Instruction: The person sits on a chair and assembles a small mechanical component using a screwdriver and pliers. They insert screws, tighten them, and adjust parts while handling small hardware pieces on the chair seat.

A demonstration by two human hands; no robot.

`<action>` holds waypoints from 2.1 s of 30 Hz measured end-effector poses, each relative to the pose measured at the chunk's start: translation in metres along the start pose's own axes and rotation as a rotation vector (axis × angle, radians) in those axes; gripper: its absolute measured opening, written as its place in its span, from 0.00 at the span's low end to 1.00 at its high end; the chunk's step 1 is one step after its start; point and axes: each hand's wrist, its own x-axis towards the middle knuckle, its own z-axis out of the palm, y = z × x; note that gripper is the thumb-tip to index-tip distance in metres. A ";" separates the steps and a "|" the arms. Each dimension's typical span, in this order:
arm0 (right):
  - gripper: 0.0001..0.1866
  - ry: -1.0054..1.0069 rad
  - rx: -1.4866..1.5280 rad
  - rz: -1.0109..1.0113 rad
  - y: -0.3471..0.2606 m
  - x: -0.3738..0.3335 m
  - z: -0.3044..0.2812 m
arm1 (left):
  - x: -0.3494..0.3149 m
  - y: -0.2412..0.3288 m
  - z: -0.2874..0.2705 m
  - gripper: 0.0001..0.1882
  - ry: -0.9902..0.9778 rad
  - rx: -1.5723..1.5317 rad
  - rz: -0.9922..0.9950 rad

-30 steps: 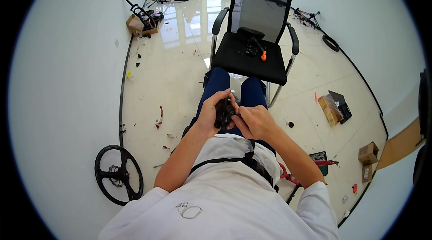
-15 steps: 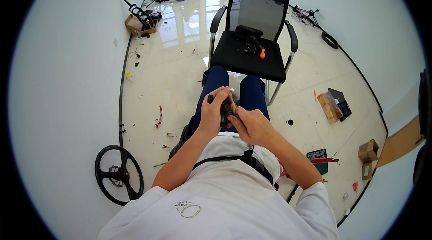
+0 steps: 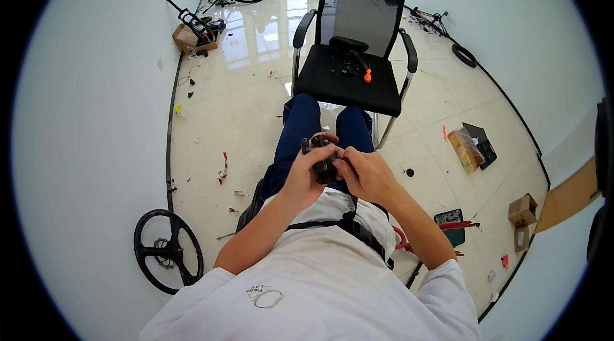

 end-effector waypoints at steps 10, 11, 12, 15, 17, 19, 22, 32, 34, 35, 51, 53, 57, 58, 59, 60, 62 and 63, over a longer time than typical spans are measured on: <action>0.12 0.019 0.118 0.135 -0.024 -0.006 -0.019 | -0.001 0.004 -0.008 0.15 -0.152 0.082 -0.169; 0.12 0.037 0.023 0.057 -0.026 -0.004 -0.022 | -0.001 0.004 -0.009 0.15 -0.183 0.123 -0.175; 0.11 0.013 0.057 0.072 -0.025 -0.001 -0.023 | -0.001 0.005 -0.006 0.15 -0.162 0.106 -0.178; 0.11 -0.029 0.130 0.088 -0.023 0.002 -0.026 | -0.005 0.006 -0.001 0.15 -0.124 0.105 -0.211; 0.12 -0.017 0.153 0.084 -0.026 0.001 -0.021 | -0.005 0.005 0.001 0.14 -0.137 0.140 -0.215; 0.11 -0.013 0.138 0.075 -0.023 0.000 -0.018 | -0.007 0.004 0.003 0.14 -0.134 0.176 -0.212; 0.08 -0.013 0.096 0.065 -0.019 -0.004 -0.014 | -0.009 0.004 0.005 0.14 -0.109 0.222 -0.215; 0.06 -0.179 -0.224 -0.068 -0.006 -0.016 -0.017 | -0.012 0.010 0.006 0.16 -0.131 0.248 -0.426; 0.06 -0.182 -0.082 -0.021 -0.010 -0.013 -0.021 | -0.013 0.010 0.008 0.15 -0.122 0.295 -0.381; 0.07 -0.183 -0.010 0.000 -0.012 -0.012 -0.023 | -0.014 0.010 0.008 0.15 -0.121 0.312 -0.355; 0.07 -0.127 -0.093 0.026 -0.007 -0.018 -0.018 | -0.013 0.000 0.008 0.17 -0.069 0.284 -0.389; 0.07 -0.163 -0.171 -0.005 -0.006 -0.020 -0.021 | -0.013 -0.002 0.007 0.18 -0.103 0.257 -0.434; 0.10 -0.215 -0.353 -0.179 0.002 -0.020 -0.031 | -0.014 -0.005 0.006 0.19 -0.131 0.231 -0.515; 0.11 -0.235 -0.390 -0.208 0.003 -0.019 -0.034 | -0.015 -0.005 0.008 0.19 -0.126 0.201 -0.548; 0.12 -0.255 -0.428 -0.237 0.005 -0.018 -0.036 | -0.015 -0.005 0.010 0.18 -0.122 0.171 -0.581; 0.13 -0.242 -0.456 -0.315 0.007 -0.018 -0.039 | -0.016 -0.005 0.011 0.18 -0.118 0.141 -0.614; 0.15 -0.216 -0.504 -0.473 0.012 -0.016 -0.043 | -0.015 -0.008 0.005 0.19 -0.158 0.085 -0.724; 0.16 -0.235 -0.523 -0.519 0.013 -0.016 -0.045 | -0.014 -0.010 0.002 0.19 -0.178 0.058 -0.780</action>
